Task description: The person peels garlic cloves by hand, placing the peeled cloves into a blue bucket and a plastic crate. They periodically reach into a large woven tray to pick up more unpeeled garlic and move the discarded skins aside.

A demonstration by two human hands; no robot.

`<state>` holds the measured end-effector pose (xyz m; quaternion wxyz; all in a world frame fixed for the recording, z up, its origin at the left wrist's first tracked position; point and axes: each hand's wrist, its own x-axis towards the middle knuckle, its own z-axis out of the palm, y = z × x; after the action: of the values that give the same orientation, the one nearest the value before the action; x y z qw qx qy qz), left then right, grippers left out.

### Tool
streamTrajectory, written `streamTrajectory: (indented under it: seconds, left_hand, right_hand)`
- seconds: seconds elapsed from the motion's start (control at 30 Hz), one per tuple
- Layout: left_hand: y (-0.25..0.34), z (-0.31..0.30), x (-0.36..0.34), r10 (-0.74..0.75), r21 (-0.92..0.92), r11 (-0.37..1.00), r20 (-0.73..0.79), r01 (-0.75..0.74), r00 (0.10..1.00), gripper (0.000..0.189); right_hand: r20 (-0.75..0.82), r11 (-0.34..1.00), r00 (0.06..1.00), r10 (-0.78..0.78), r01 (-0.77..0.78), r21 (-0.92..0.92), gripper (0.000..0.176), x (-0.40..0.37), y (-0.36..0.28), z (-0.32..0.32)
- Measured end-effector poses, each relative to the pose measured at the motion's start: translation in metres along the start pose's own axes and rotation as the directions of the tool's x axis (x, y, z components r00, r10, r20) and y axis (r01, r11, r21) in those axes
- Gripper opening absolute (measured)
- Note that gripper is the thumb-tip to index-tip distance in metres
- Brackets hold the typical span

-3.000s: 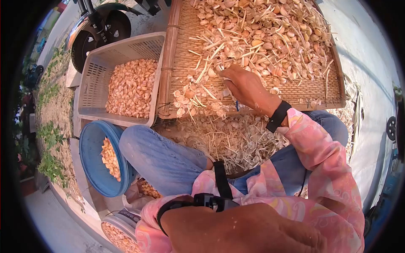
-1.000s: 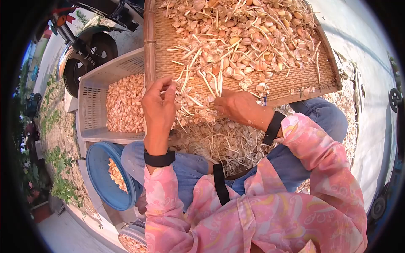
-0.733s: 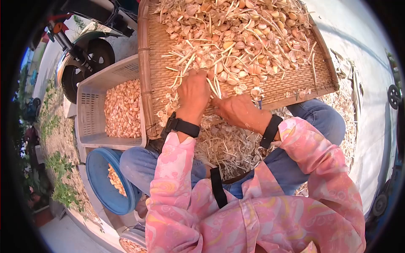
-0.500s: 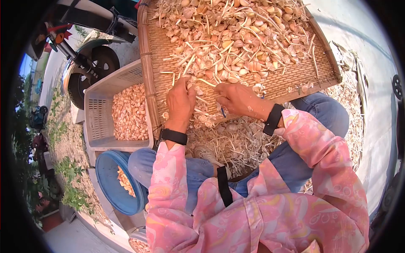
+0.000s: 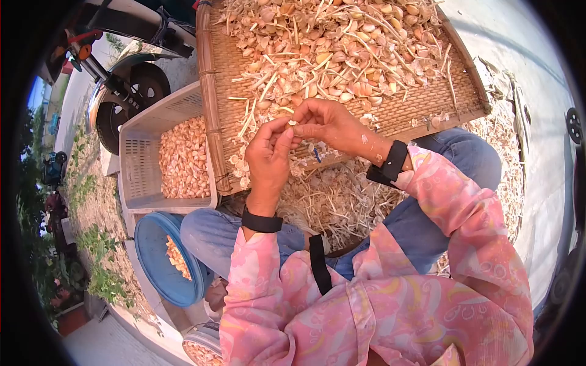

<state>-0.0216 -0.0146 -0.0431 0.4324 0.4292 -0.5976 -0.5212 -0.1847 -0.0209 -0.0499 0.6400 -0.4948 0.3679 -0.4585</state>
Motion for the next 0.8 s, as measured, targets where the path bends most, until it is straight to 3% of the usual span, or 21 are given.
streamTrajectory:
  seconds: [0.13, 0.23, 0.33, 0.43, 0.53, 0.57, 0.63, 0.67, 0.7, 0.73, 0.8]
  left_hand:
    - [0.006, 0.004, -0.005, -0.017, -0.021, 1.0, 0.03, 0.018, 0.999, 0.022]
    - [0.013, 0.0, -0.006, -0.025, 0.106, 0.994, 0.057, 0.019, 0.998, 0.022]
    - [0.012, -0.005, -0.007, -0.039, 0.012, 0.999, 0.033, 0.039, 0.999, 0.022]
    - [0.013, -0.009, -0.011, -0.138, -0.215, 0.969, -0.05, 0.124, 0.989, 0.022]
    - [0.021, -0.015, -0.016, -0.272, -0.56, 0.802, -0.034, 0.207, 0.962, 0.022]
    - [0.028, -0.016, -0.022, -0.249, -0.655, 0.722, 0.056, 0.224, 0.967, 0.022]
    - [0.072, -0.009, -0.038, -0.168, -0.799, 0.535, 0.218, 0.274, 0.961, 0.021]
    - [0.101, -0.003, -0.047, -0.019, -0.847, 0.398, 0.378, 0.354, 0.926, 0.022]
    - [0.132, 0.003, -0.059, 0.052, -0.829, 0.333, 0.491, 0.449, 0.869, 0.021]
    - [0.149, 0.014, -0.064, 0.249, -0.821, 0.353, 0.545, 0.449, 0.8, 0.019]
    - [0.164, 0.051, -0.074, 0.581, -0.933, 0.182, 0.356, 0.31, 0.732, 0.014]
  right_hand:
    - [0.079, 0.999, 0.996, -0.031, 0.029, 0.023, 0.014, -0.003, -0.003, -0.009]
    - [0.111, 0.974, 0.994, 0.025, 0.001, -0.226, 0.011, -0.008, -0.012, -0.011]
    - [0.123, 0.978, 0.991, 0.053, -0.027, -0.206, 0.011, -0.01, -0.014, -0.004]
    - [0.1, 0.994, 0.995, -0.02, 0.03, -0.101, 0.012, -0.012, -0.017, -0.002]
    - [0.055, 0.991, 0.994, -0.093, 0.098, -0.094, 0.014, -0.011, -0.018, 0.004]
    - [0.022, 0.995, 0.998, -0.052, 0.054, -0.081, 0.013, -0.011, -0.018, 0.005]
    - [-0.033, 0.999, 0.999, 0.029, -0.03, -0.043, 0.012, -0.01, -0.017, 0.006]
    - [-0.051, 0.997, 0.996, 0.076, -0.078, -0.027, 0.013, -0.008, -0.008, 0.002]
    - [-0.018, 0.976, 0.997, 0.081, -0.083, -0.201, 0.012, -0.007, 0.001, -0.003]
    - [0.017, 0.926, 0.996, 0.092, -0.079, -0.37, 0.012, -0.008, 0.008, -0.007]
    - [0.113, 0.796, 0.988, 0.106, -0.016, -0.605, 0.011, -0.009, 0.012, -0.006]
